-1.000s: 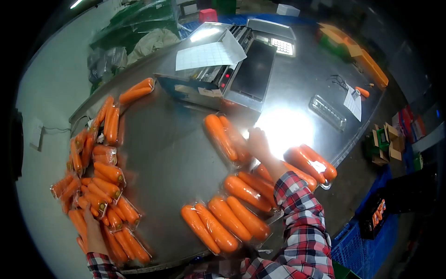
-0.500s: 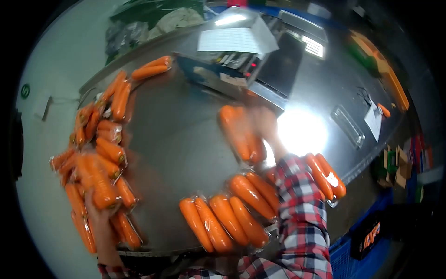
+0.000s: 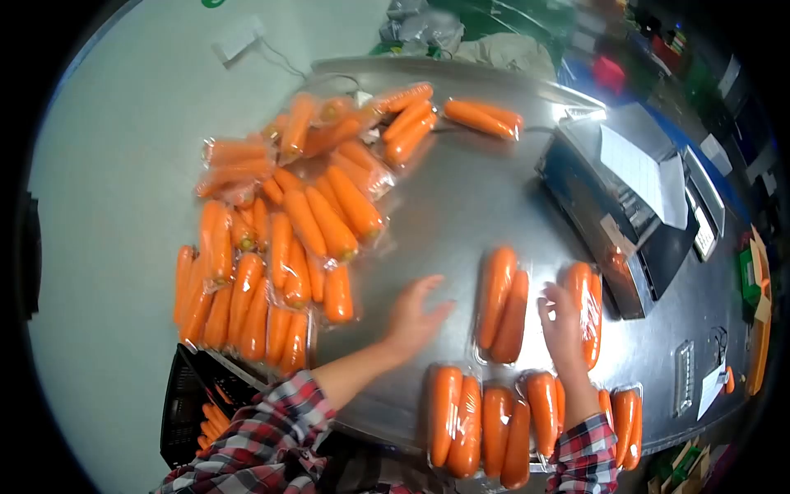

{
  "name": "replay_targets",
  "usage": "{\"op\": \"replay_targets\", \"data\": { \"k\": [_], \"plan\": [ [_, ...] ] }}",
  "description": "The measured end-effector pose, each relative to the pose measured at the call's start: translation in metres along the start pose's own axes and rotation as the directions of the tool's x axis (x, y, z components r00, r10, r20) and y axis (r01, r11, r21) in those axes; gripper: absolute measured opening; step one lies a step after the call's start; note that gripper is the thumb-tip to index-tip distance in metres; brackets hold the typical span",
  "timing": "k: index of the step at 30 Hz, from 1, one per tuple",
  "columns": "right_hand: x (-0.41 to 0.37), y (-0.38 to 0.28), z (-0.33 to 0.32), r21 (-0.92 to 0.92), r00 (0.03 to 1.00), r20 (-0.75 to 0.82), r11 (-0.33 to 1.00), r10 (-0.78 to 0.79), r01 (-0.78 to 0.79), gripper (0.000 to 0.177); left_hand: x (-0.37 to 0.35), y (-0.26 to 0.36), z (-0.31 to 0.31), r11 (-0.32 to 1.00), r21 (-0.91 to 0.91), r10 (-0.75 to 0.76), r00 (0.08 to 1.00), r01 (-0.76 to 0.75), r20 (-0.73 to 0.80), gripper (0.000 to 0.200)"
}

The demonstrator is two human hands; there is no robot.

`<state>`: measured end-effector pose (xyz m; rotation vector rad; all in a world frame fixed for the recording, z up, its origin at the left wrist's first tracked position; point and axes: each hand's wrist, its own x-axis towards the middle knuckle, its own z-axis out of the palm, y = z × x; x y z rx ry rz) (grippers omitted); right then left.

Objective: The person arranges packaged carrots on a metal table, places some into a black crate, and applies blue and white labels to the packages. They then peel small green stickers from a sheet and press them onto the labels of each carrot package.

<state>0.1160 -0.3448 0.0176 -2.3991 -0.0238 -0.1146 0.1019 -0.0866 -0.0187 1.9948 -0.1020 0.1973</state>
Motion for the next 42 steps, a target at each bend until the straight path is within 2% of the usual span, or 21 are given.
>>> {"op": "replay_targets", "data": {
  "k": [2,3,4,5,6,7,8,10,11,13,15,17,19,20,22,25,29,33,36,38,42],
  "plan": [
    [0.021,-0.025,0.056,0.217,0.988,0.154,0.976,0.002,-0.036,0.031,0.011,0.003,-0.083,0.983,0.167,0.112,0.965,-0.073,-0.237,0.034],
    [0.036,-0.045,0.089,0.274,0.98,0.193,0.962,-0.058,0.003,0.036,0.015,-0.037,-0.107,0.989,-0.148,-0.057,0.924,0.001,-0.378,0.027],
    [0.052,-0.083,0.111,0.357,0.973,0.228,0.933,-0.033,-0.052,0.043,0.019,-0.036,-0.137,0.88,-0.417,-0.4,0.831,0.229,-0.387,0.018],
    [0.079,-0.081,0.162,0.394,0.974,0.156,0.915,-0.162,0.089,0.051,0.019,-0.055,-0.165,0.705,-0.601,-0.557,0.818,0.377,-0.14,0.016],
    [0.103,-0.103,0.19,0.322,0.964,0.194,0.94,-0.182,0.113,0.057,0.018,-0.053,-0.172,0.613,-0.625,-0.661,0.747,0.483,-0.071,0.019],
    [0.121,-0.142,0.194,0.43,0.92,0.367,0.902,-0.136,-0.039,0.067,0.02,-0.051,-0.179,0.507,-0.636,-0.75,0.661,0.582,0.007,0.023],
    [0.132,-0.175,0.197,0.497,0.839,0.535,0.842,-0.104,-0.212,0.078,0.028,-0.055,-0.182,0.473,-0.672,-0.756,0.655,0.569,0.022,0.024],
    [0.147,-0.181,0.243,0.3,0.937,0.346,0.952,-0.043,-0.067,0.069,0.044,-0.073,-0.18,0.38,-0.736,-0.776,0.626,0.56,0.076,0.026],
    [0.148,-0.185,0.246,0.267,0.935,0.354,0.959,-0.011,-0.09,0.062,0.052,-0.09,-0.175,0.413,-0.775,-0.767,0.642,0.478,-0.013,0.032],
    [0.141,-0.188,0.239,0.199,0.924,0.378,0.971,0.049,-0.133,0.054,0.067,-0.071,-0.17,0.588,-0.612,-0.742,0.655,0.53,-0.146,0.047],
    [0.133,-0.191,0.229,0.143,0.904,0.423,0.98,0.068,-0.14,0.05,0.074,-0.109,-0.154,0.674,-0.637,-0.633,0.738,0.375,-0.235,0.061],
    [0.129,-0.194,0.234,0.116,0.911,0.382,0.97,0.156,-0.214,0.048,0.082,-0.104,-0.145,0.738,-0.548,-0.644,0.653,0.394,-0.398,0.064],
    [0.132,-0.187,0.232,0.088,0.921,0.357,0.976,0.156,-0.199,0.047,0.09,-0.099,-0.146,0.718,-0.575,-0.661,0.642,0.392,-0.387,0.056],
    [0.134,-0.185,0.236,0.074,0.928,0.355,0.986,0.114,-0.15,0.047,0.088,-0.094,-0.146,0.611,-0.73,-0.713,0.615,0.308,-0.337,0.049],
    [0.143,-0.205,0.218,-0.005,0.879,0.471,0.996,0.079,-0.087,0.052,0.085,-0.112,-0.153,0.55,-0.771,-0.747,0.602,0.321,-0.283,0.044],
    [0.158,-0.192,0.233,0.385,0.85,0.509,0.919,-0.132,-0.088,0.06,0.076,-0.091,-0.174,0.489,-0.756,-0.785,0.597,0.436,-0.163,0.032],
    [0.166,-0.182,0.254,0.105,0.884,0.465,0.989,0.041,-0.101,0.069,0.049,-0.063,-0.18,0.528,-0.75,-0.722,0.675,0.398,-0.15,0.031],
    [0.141,-0.201,0.216,-0.01,0.891,0.455,1.0,0.011,-0.008,0.066,-0.023,-0.031,-0.168,0.629,-0.713,-0.542,0.832,0.31,-0.116,0.039],
    [0.1,-0.171,0.183,0.044,0.857,0.5,0.984,0.127,-0.171,0.067,-0.095,-0.007,-0.159,0.672,-0.641,-0.491,0.871,0.37,-0.012,0.044],
    [0.057,-0.154,0.138,0.285,0.831,0.54,0.9,0.135,-0.331,0.066,-0.132,0.0,-0.145,0.649,-0.631,-0.493,0.867,0.425,0.077,0.046],
    [-0.017,-0.078,0.131,0.346,0.821,0.359,0.754,0.443,-0.558,0.073,-0.191,-0.015,-0.1,0.587,-0.636,-0.486,0.846,0.501,0.218,0.05]
  ]
}}
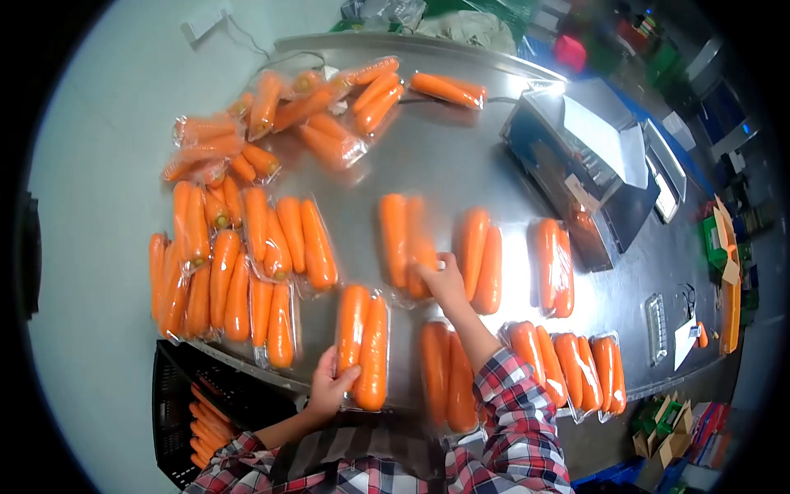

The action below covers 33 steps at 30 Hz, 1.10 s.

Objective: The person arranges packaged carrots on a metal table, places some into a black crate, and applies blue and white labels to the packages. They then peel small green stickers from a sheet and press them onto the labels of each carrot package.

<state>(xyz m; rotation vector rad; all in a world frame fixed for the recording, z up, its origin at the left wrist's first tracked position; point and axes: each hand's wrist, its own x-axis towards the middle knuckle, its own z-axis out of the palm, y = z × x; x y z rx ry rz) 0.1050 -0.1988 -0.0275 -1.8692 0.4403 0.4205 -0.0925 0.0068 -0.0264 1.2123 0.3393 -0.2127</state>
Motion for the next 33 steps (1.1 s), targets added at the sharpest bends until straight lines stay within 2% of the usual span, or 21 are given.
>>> {"op": "replay_targets", "data": {
  "k": [1,2,3,6,9,11,12,13,15,16,17,19,21,22,23,24,26,27,29,31,33],
  "plan": [
    [-0.006,0.018,-0.005,0.031,0.998,-0.04,0.999,-0.043,0.044,0.07,-0.005,-0.014,0.004,1.0,0.0,-0.013,0.999,0.013,0.035,0.051],
    [-0.012,0.032,-0.01,0.059,0.991,-0.07,0.992,-0.111,0.115,0.069,-0.013,-0.029,0.006,0.991,0.133,-0.02,0.998,0.013,0.055,0.055],
    [-0.018,0.038,-0.014,0.084,0.979,-0.1,0.979,-0.179,0.188,0.068,-0.016,-0.03,0.013,0.981,0.192,-0.03,0.996,0.013,0.085,0.057],
    [-0.026,0.039,-0.022,0.033,0.982,-0.101,0.986,-0.162,0.166,0.07,-0.016,-0.034,0.034,0.945,0.324,-0.105,0.982,0.05,0.155,0.062],
    [-0.026,0.035,-0.034,-0.083,0.986,-0.003,0.983,-0.166,0.165,0.073,-0.016,-0.031,0.042,0.859,0.512,-0.106,0.987,0.03,0.12,0.063],
    [-0.034,0.016,-0.045,-0.415,0.992,0.001,0.902,-0.13,0.119,0.06,-0.015,-0.014,0.041,0.884,0.449,-0.23,0.957,0.13,0.176,0.06],
    [-0.043,0.01,-0.052,-0.631,0.992,0.039,0.766,-0.123,0.119,0.054,-0.01,-0.002,0.037,0.89,0.42,-0.281,0.938,0.176,0.203,0.059],
    [-0.046,-0.002,-0.056,-0.805,0.989,0.079,0.577,-0.126,0.138,0.049,-0.001,0.01,0.027,0.84,0.532,-0.233,0.956,0.106,0.178,0.056],
    [-0.059,-0.028,-0.046,-0.821,0.949,0.007,0.54,-0.314,0.185,0.041,0.013,0.036,-0.008,0.685,0.728,-0.134,0.984,0.005,0.119,0.051],
    [-0.064,-0.044,-0.032,-0.712,0.917,0.008,0.641,-0.399,0.286,0.037,0.023,0.054,-0.028,0.528,0.827,0.2,0.975,-0.192,0.098,0.05],
    [-0.068,-0.064,-0.014,-0.483,0.946,0.109,0.816,-0.305,0.319,0.038,0.039,0.076,-0.047,0.293,0.901,0.508,0.851,-0.319,0.136,0.049],
    [-0.027,-0.042,0.042,-0.22,0.9,0.189,0.877,-0.392,0.428,0.048,0.081,0.125,-0.075,-0.117,0.965,0.777,0.584,-0.235,0.237,0.064],
    [0.012,-0.023,0.109,-0.47,0.848,0.143,0.719,-0.511,0.512,0.055,0.11,0.152,-0.076,-0.039,0.999,0.696,0.717,-0.016,0.039,0.08],
    [0.011,-0.047,0.13,-0.34,0.95,0.194,0.891,-0.245,0.299,0.06,0.126,0.155,-0.077,0.108,0.994,0.613,0.785,0.025,-0.087,0.082],
    [0.009,-0.068,0.147,-0.219,0.96,0.278,0.975,0.031,0.032,0.066,0.145,0.151,-0.08,0.248,0.966,0.504,0.841,0.077,-0.196,0.084],
    [0.008,-0.074,0.162,-0.298,0.965,0.253,0.943,-0.069,0.146,0.071,0.161,0.15,-0.085,0.375,0.916,0.372,0.882,0.141,-0.288,0.086],
    [0.002,-0.067,0.185,-0.459,0.944,0.227,0.828,-0.24,0.321,0.08,0.177,0.147,-0.094,0.408,0.908,0.434,0.854,0.097,-0.287,0.084],
    [0.009,-0.059,0.19,-0.399,0.948,0.25,0.872,-0.194,0.284,0.079,0.183,0.142,-0.096,0.424,0.902,0.455,0.844,0.076,-0.285,0.084],
    [0.037,-0.033,0.2,-0.279,0.945,0.307,0.939,-0.113,0.203,0.076,0.198,0.134,-0.116,0.642,0.765,0.451,0.779,0.057,-0.436,0.084],
    [0.025,-0.04,0.201,-0.305,0.946,0.321,0.94,-0.048,0.151,0.064,0.193,0.132,-0.117,0.641,0.766,0.475,0.803,-0.036,-0.36,0.074],
    [-0.002,-0.067,0.182,-0.249,0.924,0.383,0.964,0.01,0.092,0.06,0.199,0.118,-0.129,0.632,0.764,0.497,0.823,-0.127,-0.274,0.067]
  ]
}}
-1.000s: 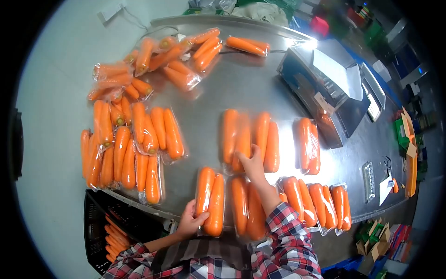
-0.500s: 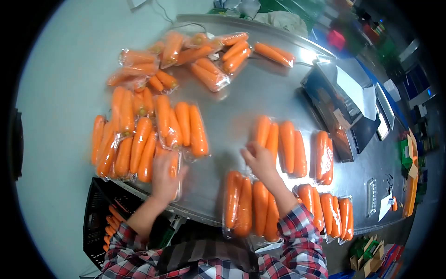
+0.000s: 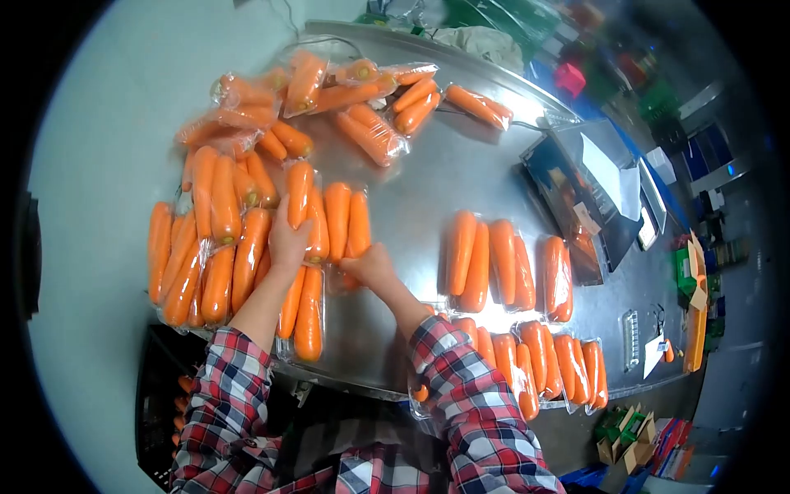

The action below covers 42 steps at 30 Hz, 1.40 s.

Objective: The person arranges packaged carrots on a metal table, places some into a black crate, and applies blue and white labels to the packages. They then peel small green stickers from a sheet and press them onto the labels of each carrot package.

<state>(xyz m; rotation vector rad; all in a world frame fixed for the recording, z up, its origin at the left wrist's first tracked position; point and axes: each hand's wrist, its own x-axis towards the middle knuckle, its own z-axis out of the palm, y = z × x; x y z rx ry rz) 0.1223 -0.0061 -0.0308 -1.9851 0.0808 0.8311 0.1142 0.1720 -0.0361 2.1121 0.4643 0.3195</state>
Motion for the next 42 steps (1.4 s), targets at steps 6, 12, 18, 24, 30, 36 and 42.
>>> {"op": "replay_targets", "data": {
  "k": [6,12,18,24,30,36,42],
  "plan": [
    [-0.046,0.039,-0.063,-0.238,0.895,-0.42,0.97,-0.15,0.051,0.087,-0.051,-0.002,-0.011,0.876,-0.459,-0.102,0.987,0.149,0.125,0.056],
    [-0.049,0.069,-0.085,-0.39,0.896,-0.441,0.91,-0.052,-0.139,0.08,-0.19,0.024,-0.025,0.749,-0.579,-0.127,0.927,0.322,0.352,0.051],
    [-0.064,0.014,-0.116,-0.846,0.989,-0.15,0.517,0.001,-0.129,0.051,-0.256,0.015,-0.005,0.909,-0.266,-0.096,0.78,0.322,0.618,0.07],
    [-0.019,0.004,-0.023,-0.019,0.949,0.277,0.987,-0.15,0.161,0.061,-0.198,0.027,-0.066,0.941,0.137,0.308,0.951,-0.308,0.02,0.023],
    [-0.018,0.001,0.074,0.255,0.99,0.142,0.966,-0.003,-0.033,0.077,-0.169,-0.007,-0.134,0.984,0.061,-0.135,0.931,0.165,-0.34,0.037],
    [-0.027,0.008,0.084,0.101,0.985,0.064,0.983,-0.159,0.152,0.072,-0.194,-0.021,-0.108,0.515,-0.781,-0.721,0.672,0.355,-0.17,0.052],
    [-0.01,0.024,0.066,0.361,0.997,-0.046,0.93,-0.058,0.071,0.062,-0.162,-0.013,-0.087,0.284,-0.852,-0.736,0.67,0.439,0.1,0.057]
  ]
}}
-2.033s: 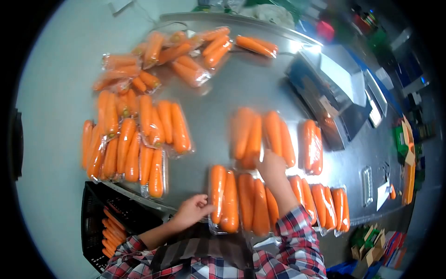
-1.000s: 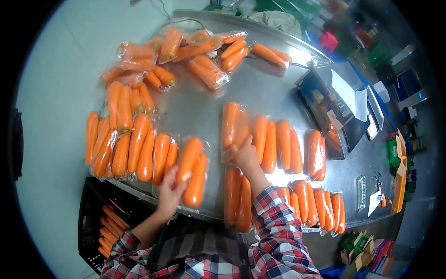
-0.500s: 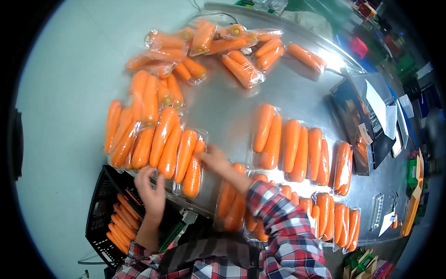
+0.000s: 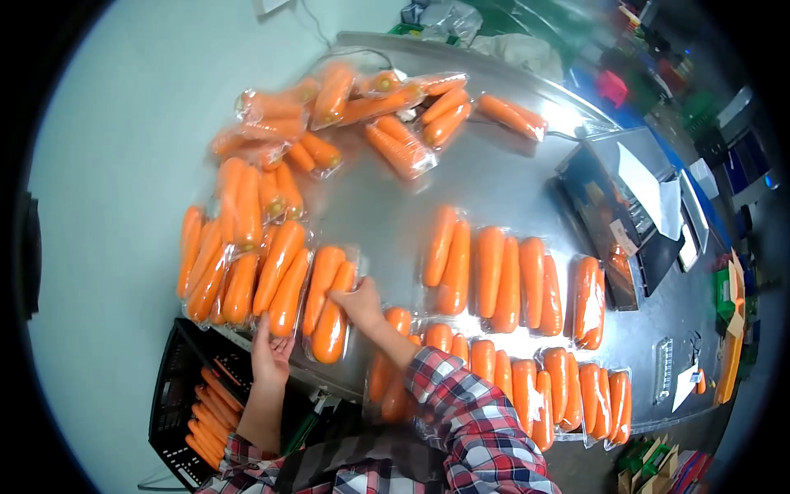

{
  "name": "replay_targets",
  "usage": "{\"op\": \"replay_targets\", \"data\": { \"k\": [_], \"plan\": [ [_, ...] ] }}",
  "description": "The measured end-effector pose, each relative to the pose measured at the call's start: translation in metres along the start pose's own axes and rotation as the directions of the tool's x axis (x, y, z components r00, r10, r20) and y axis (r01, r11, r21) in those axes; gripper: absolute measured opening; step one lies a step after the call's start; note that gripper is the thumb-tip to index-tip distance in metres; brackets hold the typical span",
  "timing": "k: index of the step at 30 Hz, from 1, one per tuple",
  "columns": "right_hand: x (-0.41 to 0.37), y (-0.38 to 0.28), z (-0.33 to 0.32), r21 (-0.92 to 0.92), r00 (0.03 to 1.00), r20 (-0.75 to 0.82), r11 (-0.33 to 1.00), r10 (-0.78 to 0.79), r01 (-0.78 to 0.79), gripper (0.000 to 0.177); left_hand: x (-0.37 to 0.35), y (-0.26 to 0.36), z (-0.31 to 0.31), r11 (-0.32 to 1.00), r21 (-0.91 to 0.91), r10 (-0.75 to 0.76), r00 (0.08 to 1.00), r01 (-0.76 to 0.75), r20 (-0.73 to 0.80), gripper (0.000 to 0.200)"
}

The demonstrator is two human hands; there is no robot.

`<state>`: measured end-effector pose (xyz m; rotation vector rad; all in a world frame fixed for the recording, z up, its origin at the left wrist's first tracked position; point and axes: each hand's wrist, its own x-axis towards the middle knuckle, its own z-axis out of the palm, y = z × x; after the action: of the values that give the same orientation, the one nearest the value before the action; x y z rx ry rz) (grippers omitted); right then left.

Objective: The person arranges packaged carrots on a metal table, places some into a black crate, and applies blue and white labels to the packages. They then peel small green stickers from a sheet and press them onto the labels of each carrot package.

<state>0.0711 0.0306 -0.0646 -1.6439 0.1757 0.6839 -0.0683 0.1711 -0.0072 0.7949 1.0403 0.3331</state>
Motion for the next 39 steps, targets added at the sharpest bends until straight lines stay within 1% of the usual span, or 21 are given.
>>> {"op": "replay_targets", "data": {
  "k": [2,4,6,8,10,11,14,15,16,19,20,21,22,24,26,29,32,33,36,38,39],
  "plan": [
    [-0.017,-0.031,-0.032,0.144,0.994,-0.103,0.989,0.046,-0.031,0.051,0.011,-0.006,0.006,0.989,0.146,-0.001,0.993,0.018,-0.116,0.058],
    [-0.012,-0.048,-0.081,0.266,0.995,-0.094,0.964,0.035,-0.009,0.038,0.011,-0.006,0.006,0.989,0.142,-0.017,0.991,0.036,-0.133,0.059],
    [0.005,-0.057,-0.144,0.352,0.993,-0.066,0.929,-0.101,0.118,0.035,0.001,0.0,0.01,0.985,0.175,0.01,0.994,0.01,-0.113,0.061],
    [0.013,-0.091,-0.198,0.249,0.963,-0.205,0.942,-0.176,0.225,0.037,0.014,-0.02,0.0,0.85,0.459,0.303,0.953,-0.258,-0.026,0.063],
    [0.044,-0.106,-0.257,0.216,0.94,-0.283,0.943,-0.189,0.254,0.037,-0.003,-0.016,0.013,0.203,0.784,0.645,0.682,-0.587,0.344,0.066],
    [0.06,-0.115,-0.282,0.211,0.941,-0.278,0.944,-0.192,0.255,0.037,-0.003,-0.013,0.019,0.001,0.775,0.679,0.569,-0.632,0.464,0.074],
    [0.109,-0.116,-0.321,0.302,0.871,-0.481,0.914,-0.1,0.272,0.04,0.015,-0.012,0.046,-0.343,0.735,0.551,0.509,-0.585,0.662,0.08],
    [0.132,-0.106,-0.333,0.332,0.856,-0.503,0.887,-0.12,0.319,0.041,0.016,-0.007,0.059,-0.381,0.802,0.457,0.66,-0.46,0.596,0.088],
    [0.157,-0.094,-0.343,0.36,0.839,-0.526,0.858,-0.138,0.367,0.042,0.023,-0.007,0.067,-0.382,0.81,0.436,0.686,-0.444,0.582,0.09],
    [0.19,-0.085,-0.356,0.189,0.83,-0.557,0.969,-0.027,0.159,0.047,0.04,-0.013,0.081,-0.302,0.865,0.332,0.807,-0.4,0.489,0.102],
    [0.2,-0.079,-0.359,-0.039,0.81,-0.559,0.981,-0.18,0.192,0.047,0.036,-0.017,0.084,-0.357,0.846,0.316,0.801,-0.395,0.508,0.104],
    [0.185,-0.094,-0.342,-0.499,0.663,-0.635,0.866,-0.396,0.039,0.045,0.021,-0.021,0.094,-0.413,0.821,0.291,0.797,-0.394,0.529,0.107],
    [0.163,-0.116,-0.314,-0.806,0.536,-0.568,0.556,-0.625,-0.205,0.044,0.012,-0.025,0.099,-0.469,0.789,0.261,0.792,-0.397,0.552,0.109],
    [0.16,-0.133,-0.285,-0.866,0.469,-0.312,0.451,-0.826,0.218,0.045,0.014,-0.031,0.099,-0.431,0.822,0.21,0.844,-0.373,0.493,0.109],
    [0.191,-0.129,-0.246,-0.862,0.449,0.059,0.181,-0.892,0.473,0.061,0.012,-0.031,0.096,-0.435,0.818,0.21,0.841,-0.376,0.498,0.104],
    [0.172,-0.148,-0.146,-0.976,0.688,0.128,0.035,-0.715,0.217,0.074,0.015,-0.034,0.083,-0.461,0.782,0.279,0.768,-0.42,0.577,0.097],
    [0.191,-0.146,-0.109,-0.999,0.864,0.001,-0.047,-0.503,-0.026,0.076,0.013,-0.012,0.071,-0.164,0.775,0.249,0.735,-0.61,0.631,0.091],
    [0.19,-0.149,-0.105,-0.997,0.884,-0.015,-0.062,-0.468,-0.05,0.075,0.012,-0.001,0.065,0.143,0.773,0.196,0.784,-0.618,0.589,0.086],
    [0.193,-0.154,-0.108,-1.0,0.893,0.016,-0.028,-0.449,0.004,0.072,-0.024,0.015,0.041,0.143,0.732,0.09,0.745,-0.666,0.661,0.082],
    [0.197,-0.151,-0.111,-0.996,0.88,0.048,0.039,-0.473,0.075,0.072,-0.07,-0.002,0.029,-0.224,0.78,0.043,0.793,-0.585,0.607,0.079],
    [0.191,-0.158,-0.109,-0.994,0.894,0.043,0.069,-0.447,0.082,0.072,-0.083,-0.017,0.02,-0.277,0.741,0.063,0.758,-0.612,0.649,0.078]
  ]
}}
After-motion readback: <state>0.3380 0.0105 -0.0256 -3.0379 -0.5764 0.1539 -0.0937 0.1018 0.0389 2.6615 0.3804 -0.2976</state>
